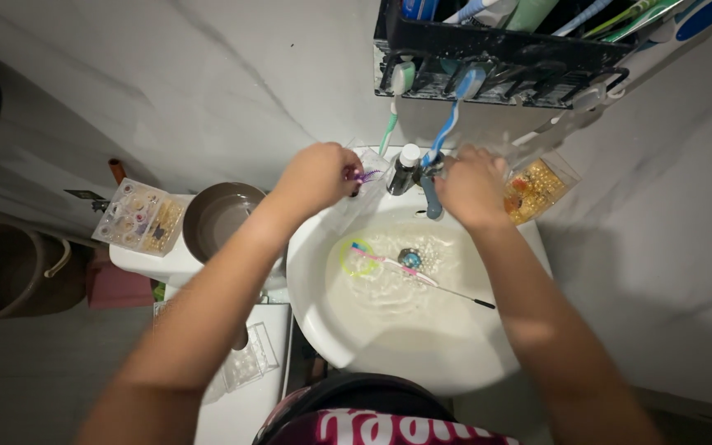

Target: The person washes small decorative beads and plastic containers in a bathroom sink. They rinse the items under running water, use a small net to collect beads, and place cleaned items into trays on the sink counter.

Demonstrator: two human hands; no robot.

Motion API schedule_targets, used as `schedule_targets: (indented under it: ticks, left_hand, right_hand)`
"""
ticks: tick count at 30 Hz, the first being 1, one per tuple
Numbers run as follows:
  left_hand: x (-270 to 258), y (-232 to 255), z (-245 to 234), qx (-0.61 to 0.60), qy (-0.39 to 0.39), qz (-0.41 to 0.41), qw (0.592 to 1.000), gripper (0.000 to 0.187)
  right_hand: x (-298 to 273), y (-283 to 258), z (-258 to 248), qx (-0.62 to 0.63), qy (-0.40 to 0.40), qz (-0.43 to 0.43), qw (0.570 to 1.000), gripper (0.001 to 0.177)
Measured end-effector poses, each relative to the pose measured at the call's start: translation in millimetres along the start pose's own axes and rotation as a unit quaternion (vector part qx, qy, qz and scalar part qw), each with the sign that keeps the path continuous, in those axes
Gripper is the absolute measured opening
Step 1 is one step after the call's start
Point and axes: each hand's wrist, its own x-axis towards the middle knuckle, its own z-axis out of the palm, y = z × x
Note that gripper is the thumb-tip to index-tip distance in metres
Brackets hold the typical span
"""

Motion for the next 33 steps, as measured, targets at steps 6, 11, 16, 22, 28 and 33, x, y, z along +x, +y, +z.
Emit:
schedule_targets:
  ticks: [6,11,16,22,28,33]
  left_hand:
    - [43,-15,46,0.262,-0.113,0.018,0.958,0.014]
    - [61,-25,80,0.253,-0.16,-0.037,0.953,0.021]
    - [65,-31,88,0.266,-0.192,-0.068,0.942,0.025]
    - [67,-27,82,0.271,-0.252,-0.119,0.921,0.026]
    - [69,-21,76,0.261,-0.289,-0.157,0.907,0.031]
    - [68,-23,78,0.272,-0.258,-0.138,0.917,0.028]
  right_hand:
    - [-32,1,-4,0.069,0.027,0.018,0.997,0.034]
    - [-77,9,0,0.113,0.121,-0.034,0.986,0.031]
    - [-109,16,9,0.127,0.116,-0.024,0.985,0.027]
    - [-132,19,27,0.141,0.058,0.037,0.988,0.022]
    - [-141,19,41,0.161,-0.002,0.079,0.984,0.022]
    - [-145,20,45,0.18,-0.041,0.095,0.978,0.022]
